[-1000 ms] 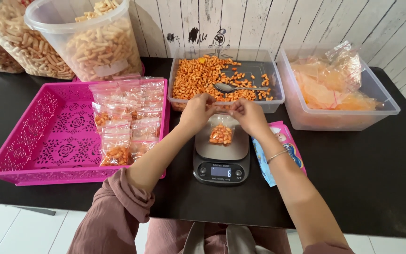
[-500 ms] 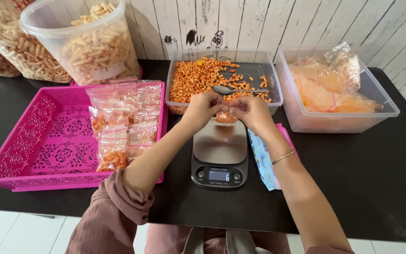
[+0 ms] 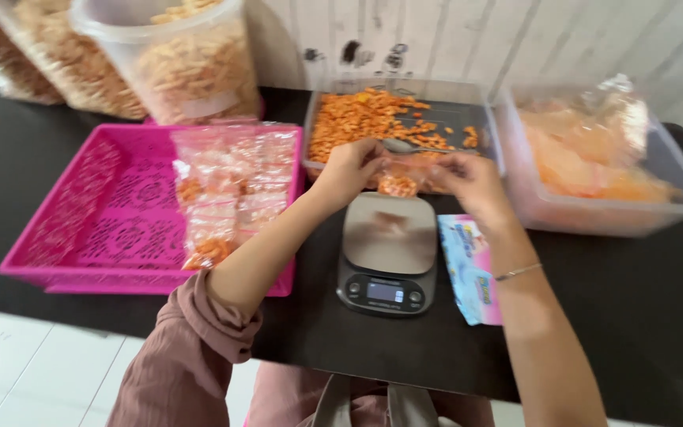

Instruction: The person is portioning small orange snacks into plastic bags using a spoon, weighing them on a digital scale, and organizing the filled bags into a pink basket.

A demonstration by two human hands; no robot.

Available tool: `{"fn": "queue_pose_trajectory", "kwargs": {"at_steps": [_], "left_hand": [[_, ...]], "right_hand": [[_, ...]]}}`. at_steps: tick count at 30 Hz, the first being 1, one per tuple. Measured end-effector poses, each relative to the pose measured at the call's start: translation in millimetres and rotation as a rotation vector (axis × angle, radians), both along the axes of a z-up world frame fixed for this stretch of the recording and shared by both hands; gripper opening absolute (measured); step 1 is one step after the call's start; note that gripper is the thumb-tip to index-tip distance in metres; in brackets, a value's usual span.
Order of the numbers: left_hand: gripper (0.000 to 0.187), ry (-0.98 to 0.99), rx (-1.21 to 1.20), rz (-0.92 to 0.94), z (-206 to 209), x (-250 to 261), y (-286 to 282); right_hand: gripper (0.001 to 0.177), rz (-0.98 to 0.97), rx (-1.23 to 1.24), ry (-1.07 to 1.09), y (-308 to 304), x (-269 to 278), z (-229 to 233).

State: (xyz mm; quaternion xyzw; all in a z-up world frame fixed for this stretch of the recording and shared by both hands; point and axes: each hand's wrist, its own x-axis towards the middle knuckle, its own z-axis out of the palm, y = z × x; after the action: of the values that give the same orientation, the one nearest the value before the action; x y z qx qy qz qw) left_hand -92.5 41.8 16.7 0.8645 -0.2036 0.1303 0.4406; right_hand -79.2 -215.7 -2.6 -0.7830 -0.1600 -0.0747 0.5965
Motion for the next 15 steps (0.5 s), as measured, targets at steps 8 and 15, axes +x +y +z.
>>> {"fn": "queue_pose_trajectory", "kwargs": {"at_steps": [8, 15], "left_hand": [[0.005, 0.124, -0.244, 0.112, 47.8, -32.0, 85.9], [0.009, 0.212, -0.397, 0.213, 66.8, -70.7, 194.3]], "right_hand": [[0.022, -0.021, -0.003, 0.011, 17.3, 20.0, 6.6], [0.013, -0.023, -0.193, -0.042, 39.7, 43.6, 16.7]]}}
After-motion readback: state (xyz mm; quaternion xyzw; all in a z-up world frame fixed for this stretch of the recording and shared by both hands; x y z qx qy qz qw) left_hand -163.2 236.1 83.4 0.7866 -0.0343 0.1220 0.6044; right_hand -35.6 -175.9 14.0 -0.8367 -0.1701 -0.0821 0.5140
